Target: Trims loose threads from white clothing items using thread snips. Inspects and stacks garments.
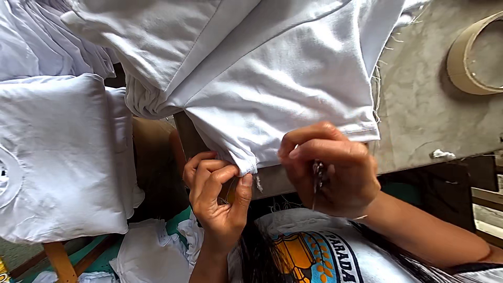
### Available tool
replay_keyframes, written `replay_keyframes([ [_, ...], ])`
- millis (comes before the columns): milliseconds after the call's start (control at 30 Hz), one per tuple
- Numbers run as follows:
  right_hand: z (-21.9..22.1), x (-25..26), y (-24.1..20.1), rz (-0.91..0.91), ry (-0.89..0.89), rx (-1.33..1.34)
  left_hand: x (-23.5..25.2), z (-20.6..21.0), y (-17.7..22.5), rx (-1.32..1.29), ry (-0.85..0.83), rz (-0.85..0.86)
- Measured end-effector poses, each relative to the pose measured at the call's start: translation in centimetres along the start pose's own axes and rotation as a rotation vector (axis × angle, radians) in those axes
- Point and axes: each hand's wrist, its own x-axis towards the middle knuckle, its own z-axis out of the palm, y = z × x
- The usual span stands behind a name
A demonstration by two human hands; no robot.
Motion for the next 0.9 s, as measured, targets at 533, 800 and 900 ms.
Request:
replay_keyframes([
  [533, 0.5, 0.8, 0.3, -0.055, -0.131, -0.067, -0.2, -0.2, -0.1, -0.087, 0.017, -0.041],
  [800, -0.1, 0.4, 0.7, -0.108, -0.102, -0.054, -0.2, -0.2, -0.1, -0.1, 0.028, -0.036],
  [900, -0.6, 0.6, 0.8, -0.044, -0.095, 0.029, -0.2, -0.2, -0.1, -0.088, 0.018, -0.031],
])
